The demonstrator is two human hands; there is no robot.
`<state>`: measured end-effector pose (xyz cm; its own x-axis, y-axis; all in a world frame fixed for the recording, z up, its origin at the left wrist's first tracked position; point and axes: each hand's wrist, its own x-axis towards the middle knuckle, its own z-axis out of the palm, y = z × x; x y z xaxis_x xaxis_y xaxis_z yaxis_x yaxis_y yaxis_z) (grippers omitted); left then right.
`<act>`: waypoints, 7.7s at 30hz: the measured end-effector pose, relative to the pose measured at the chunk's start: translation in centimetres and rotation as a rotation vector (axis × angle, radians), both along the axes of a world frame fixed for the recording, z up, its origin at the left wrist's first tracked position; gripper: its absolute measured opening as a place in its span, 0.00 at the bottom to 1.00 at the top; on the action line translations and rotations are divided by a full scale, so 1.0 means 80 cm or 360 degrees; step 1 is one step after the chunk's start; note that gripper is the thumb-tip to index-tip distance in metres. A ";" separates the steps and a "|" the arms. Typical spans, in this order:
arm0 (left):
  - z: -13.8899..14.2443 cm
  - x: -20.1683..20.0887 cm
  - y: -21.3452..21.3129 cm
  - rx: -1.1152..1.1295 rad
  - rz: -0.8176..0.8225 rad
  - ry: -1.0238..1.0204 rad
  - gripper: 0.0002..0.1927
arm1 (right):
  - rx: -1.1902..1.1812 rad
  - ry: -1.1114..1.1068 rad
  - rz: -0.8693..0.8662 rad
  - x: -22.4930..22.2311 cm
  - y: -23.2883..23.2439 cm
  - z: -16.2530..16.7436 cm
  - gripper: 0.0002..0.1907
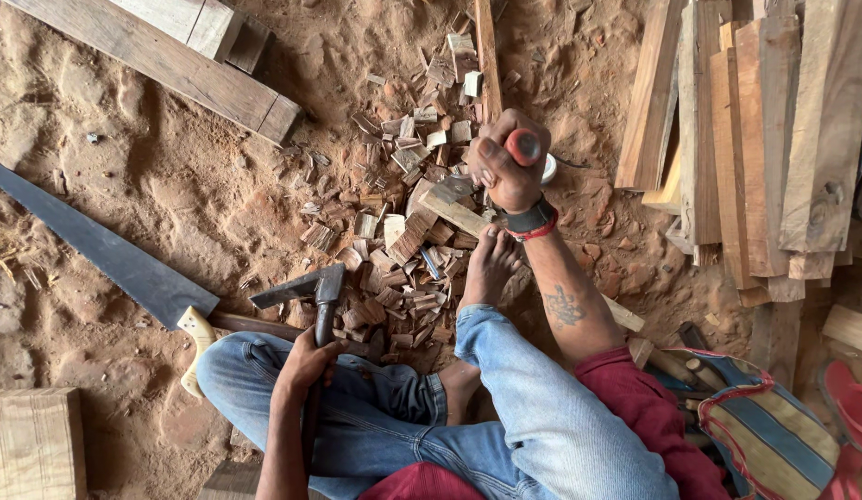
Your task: The person sits on the ground and uses a chisel and mallet to carve a small wooden block. They repeatedly strike the chisel to remove wood chips, occasionally adjusting the block's position.
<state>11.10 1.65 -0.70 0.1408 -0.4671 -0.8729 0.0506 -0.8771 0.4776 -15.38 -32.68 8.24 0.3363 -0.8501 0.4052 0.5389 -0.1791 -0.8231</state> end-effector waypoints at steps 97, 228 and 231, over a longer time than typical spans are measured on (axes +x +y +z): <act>0.379 -0.061 -0.200 -0.1371 -0.0774 -0.1107 0.18 | -0.0258 0.0911 -0.0025 0.041 0.023 -0.074 0.11; 0.163 -0.115 -0.162 -0.0821 -0.0013 0.0141 0.20 | -0.0044 0.3080 0.0144 -0.084 0.059 -0.135 0.45; 0.164 -0.123 -0.164 -0.0714 -0.0050 0.0120 0.19 | -0.0318 0.2992 -0.0079 -0.083 0.061 -0.142 0.44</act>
<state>1.28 -11.44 12.40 0.0644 -0.8045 -0.5904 0.0765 -0.5859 0.8067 -22.05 -27.78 -3.13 0.3791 -0.8649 -0.3290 -0.9211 -0.3186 -0.2237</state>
